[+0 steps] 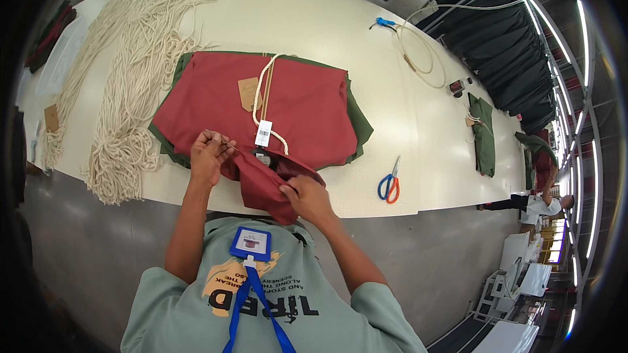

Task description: The person threads a white drawstring through the hood of a green hoodie using a metal bodkin, then repeats the process on a red hoodie. They pull the string through, adjust the ends, and place the finished items on a stack.

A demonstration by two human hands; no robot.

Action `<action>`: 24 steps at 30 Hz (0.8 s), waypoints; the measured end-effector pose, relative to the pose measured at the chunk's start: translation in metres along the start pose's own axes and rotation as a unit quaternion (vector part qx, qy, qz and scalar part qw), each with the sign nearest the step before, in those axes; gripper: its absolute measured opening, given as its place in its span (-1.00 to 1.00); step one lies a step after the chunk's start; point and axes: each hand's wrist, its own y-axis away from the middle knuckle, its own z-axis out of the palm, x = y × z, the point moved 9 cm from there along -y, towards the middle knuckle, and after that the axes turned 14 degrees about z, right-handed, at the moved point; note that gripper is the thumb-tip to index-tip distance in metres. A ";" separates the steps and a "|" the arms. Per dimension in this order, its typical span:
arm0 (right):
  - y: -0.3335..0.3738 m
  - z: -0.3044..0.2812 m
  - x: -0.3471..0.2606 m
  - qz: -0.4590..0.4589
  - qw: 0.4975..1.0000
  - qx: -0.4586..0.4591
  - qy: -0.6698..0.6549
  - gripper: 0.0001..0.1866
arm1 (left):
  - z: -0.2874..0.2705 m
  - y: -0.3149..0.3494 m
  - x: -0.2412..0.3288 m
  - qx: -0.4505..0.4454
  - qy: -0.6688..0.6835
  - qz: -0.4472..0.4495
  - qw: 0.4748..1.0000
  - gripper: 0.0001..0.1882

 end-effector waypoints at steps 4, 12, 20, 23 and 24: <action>0.014 0.000 0.028 0.025 0.997 -0.040 0.060 -0.74 | -0.003 -0.004 0.003 0.026 -0.011 0.000 1.000 -0.90; -0.012 0.001 -0.040 -0.094 0.983 0.089 -0.130 -0.74 | 0.023 0.004 0.011 -0.046 -0.070 -0.001 0.996 -0.88; -0.025 0.026 -0.045 -0.013 0.987 0.000 -0.159 -0.75 | 0.028 0.003 0.013 -0.038 -0.075 0.008 0.996 -0.91; -0.024 0.025 -0.036 0.011 0.987 -0.013 -0.159 -0.77 | 0.029 0.000 0.008 -0.052 -0.072 0.000 0.996 -0.91; -0.026 0.023 -0.035 0.016 0.986 -0.011 -0.166 -0.77 | 0.030 -0.001 0.007 -0.062 -0.073 -0.006 0.995 -0.91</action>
